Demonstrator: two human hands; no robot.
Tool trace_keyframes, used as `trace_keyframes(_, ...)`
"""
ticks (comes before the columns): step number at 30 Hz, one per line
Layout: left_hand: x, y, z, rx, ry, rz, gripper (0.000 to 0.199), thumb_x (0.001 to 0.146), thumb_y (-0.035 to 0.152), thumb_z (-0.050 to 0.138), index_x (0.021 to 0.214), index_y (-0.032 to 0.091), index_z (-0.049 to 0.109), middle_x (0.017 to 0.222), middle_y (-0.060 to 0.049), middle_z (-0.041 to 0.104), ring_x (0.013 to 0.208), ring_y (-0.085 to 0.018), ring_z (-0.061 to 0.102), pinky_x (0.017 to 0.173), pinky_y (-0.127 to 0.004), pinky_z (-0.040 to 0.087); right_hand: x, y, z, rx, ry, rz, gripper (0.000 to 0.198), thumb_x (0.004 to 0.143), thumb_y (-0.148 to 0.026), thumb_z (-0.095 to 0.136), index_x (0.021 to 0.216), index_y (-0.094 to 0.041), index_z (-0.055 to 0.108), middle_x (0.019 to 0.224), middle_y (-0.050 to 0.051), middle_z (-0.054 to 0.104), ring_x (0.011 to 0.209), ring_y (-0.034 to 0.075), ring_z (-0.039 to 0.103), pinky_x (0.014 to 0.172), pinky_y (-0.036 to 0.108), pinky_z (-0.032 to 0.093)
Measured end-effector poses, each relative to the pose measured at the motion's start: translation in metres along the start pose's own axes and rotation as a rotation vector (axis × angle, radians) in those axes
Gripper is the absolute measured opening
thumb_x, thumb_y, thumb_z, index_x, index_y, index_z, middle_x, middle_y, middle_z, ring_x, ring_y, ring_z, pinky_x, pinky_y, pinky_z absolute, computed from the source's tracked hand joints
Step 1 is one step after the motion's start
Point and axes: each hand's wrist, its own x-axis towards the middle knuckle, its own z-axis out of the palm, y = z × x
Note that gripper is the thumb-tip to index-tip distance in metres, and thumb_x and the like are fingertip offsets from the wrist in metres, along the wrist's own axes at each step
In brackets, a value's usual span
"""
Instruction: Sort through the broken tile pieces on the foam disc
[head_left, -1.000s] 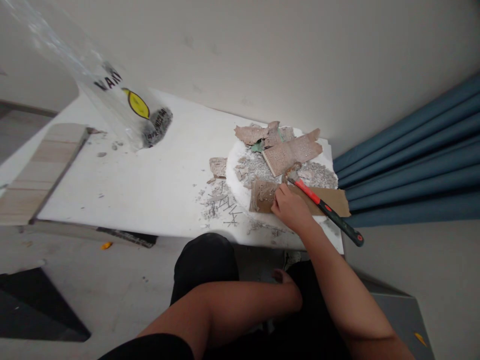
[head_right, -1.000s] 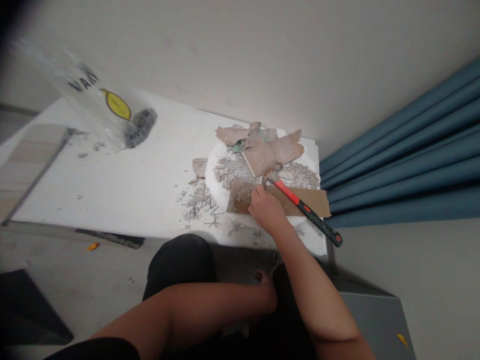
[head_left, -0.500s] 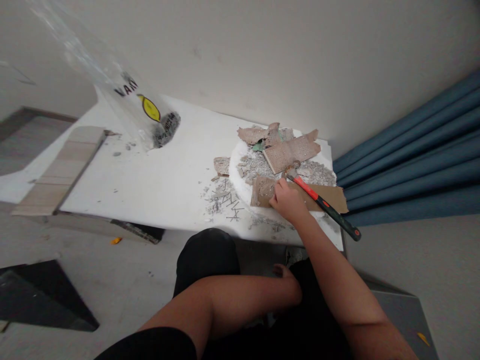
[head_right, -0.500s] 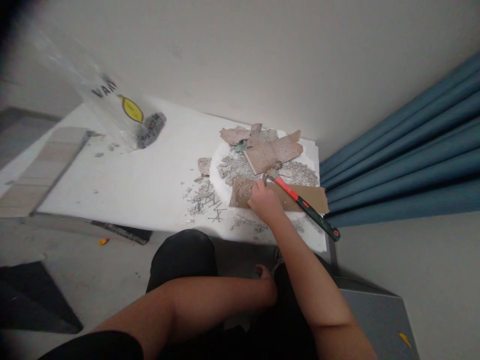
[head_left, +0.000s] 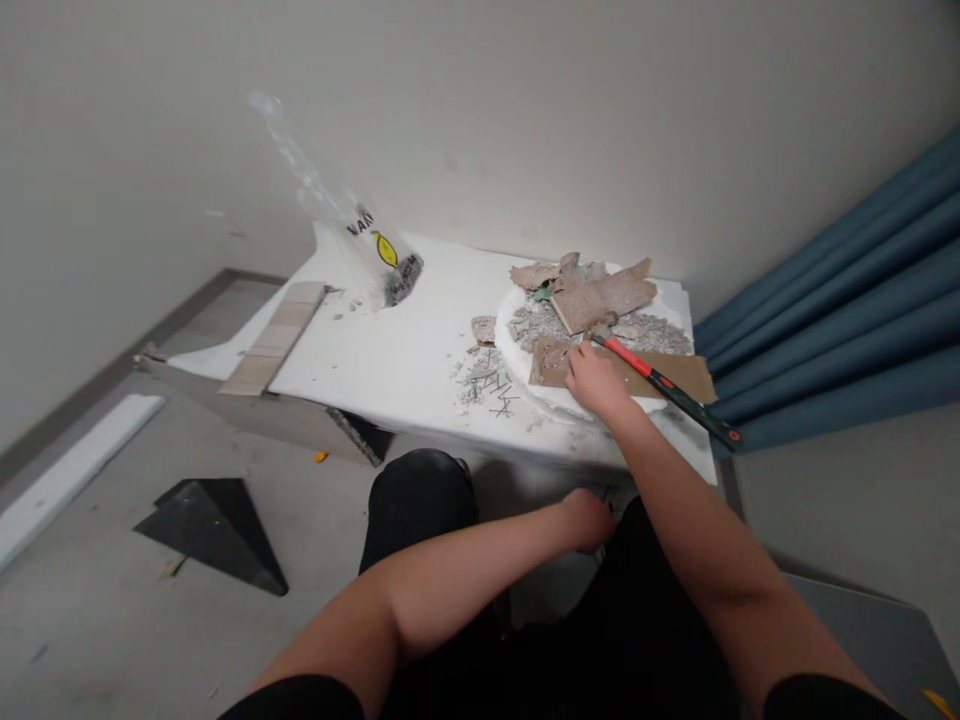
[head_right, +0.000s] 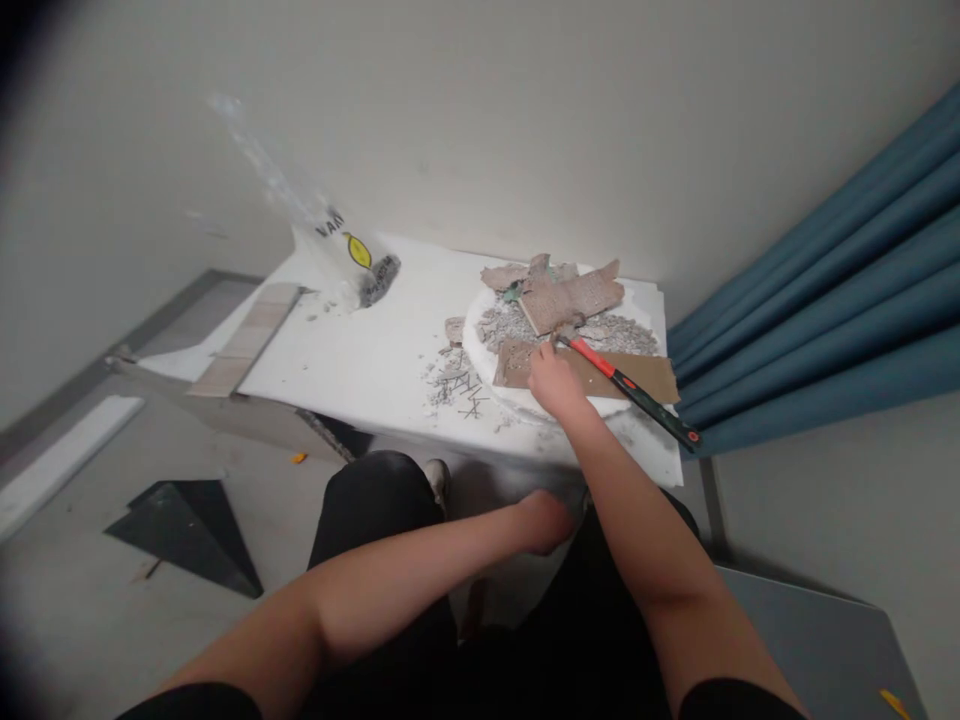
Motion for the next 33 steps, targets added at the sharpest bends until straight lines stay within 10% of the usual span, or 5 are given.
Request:
trace_keyframes(4,-0.037,-0.016,-0.051,0.091,0.338,-0.124,0.030,0.098,0.039,0.047,0.086,0.024,0.070,0.078,-0.007,0.074,0.069,-0.024,0.071,0.054,-0.036,0.048,0.000,-0.001,0.001,0.021,0.033,-0.014,0.032,0.100,-0.020,0.039,0.123,-0.010,0.059,0.132,0.022,0.052,0.106,0.029,0.063,0.092,0.038,0.049)
trace_keyframes(13,-0.131,-0.028,-0.112,0.235,1.062,-0.170,0.030,0.096,0.044,0.053,0.080,0.020,0.062,0.058,0.002,0.060,0.056,-0.011,0.058,0.055,-0.024,0.038,0.007,-0.005,0.003,0.045,0.086,0.080,0.038,0.098,-0.022,0.043,0.130,-0.004,0.055,0.142,0.026,0.042,0.102,0.029,0.067,0.086,0.036,0.052)
trace_keyframes(25,-0.091,-0.105,-0.104,-0.627,0.519,-0.664,0.013,0.083,0.029,0.062,0.089,0.018,0.060,0.078,-0.004,0.068,0.073,-0.018,0.066,0.071,-0.033,0.053,-0.004,0.003,0.008,0.215,0.082,0.005,0.035,0.097,-0.015,0.041,0.128,-0.007,0.058,0.138,0.024,0.048,0.115,0.030,0.060,0.101,0.039,0.045)
trace_keyframes(29,-0.045,-0.135,-0.127,-0.287,0.811,-0.837,0.066,0.071,0.038,0.078,0.127,0.017,0.050,0.135,-0.016,0.058,0.129,-0.030,0.054,0.102,-0.044,0.048,-0.001,0.001,0.011,0.236,0.083,0.025,0.037,0.095,-0.013,0.044,0.130,-0.007,0.056,0.139,0.024,0.049,0.120,0.030,0.057,0.104,0.040,0.044)
trace_keyframes(33,-0.014,-0.156,-0.162,-0.117,0.378,-0.807,0.131,0.048,0.043,0.091,0.155,0.017,0.021,0.165,-0.025,0.019,0.153,-0.045,0.015,0.119,-0.056,0.027,0.006,-0.001,0.011,0.256,0.056,0.057,0.038,0.096,-0.015,0.047,0.131,-0.008,0.055,0.141,0.023,0.048,0.123,0.030,0.057,0.104,0.038,0.044)
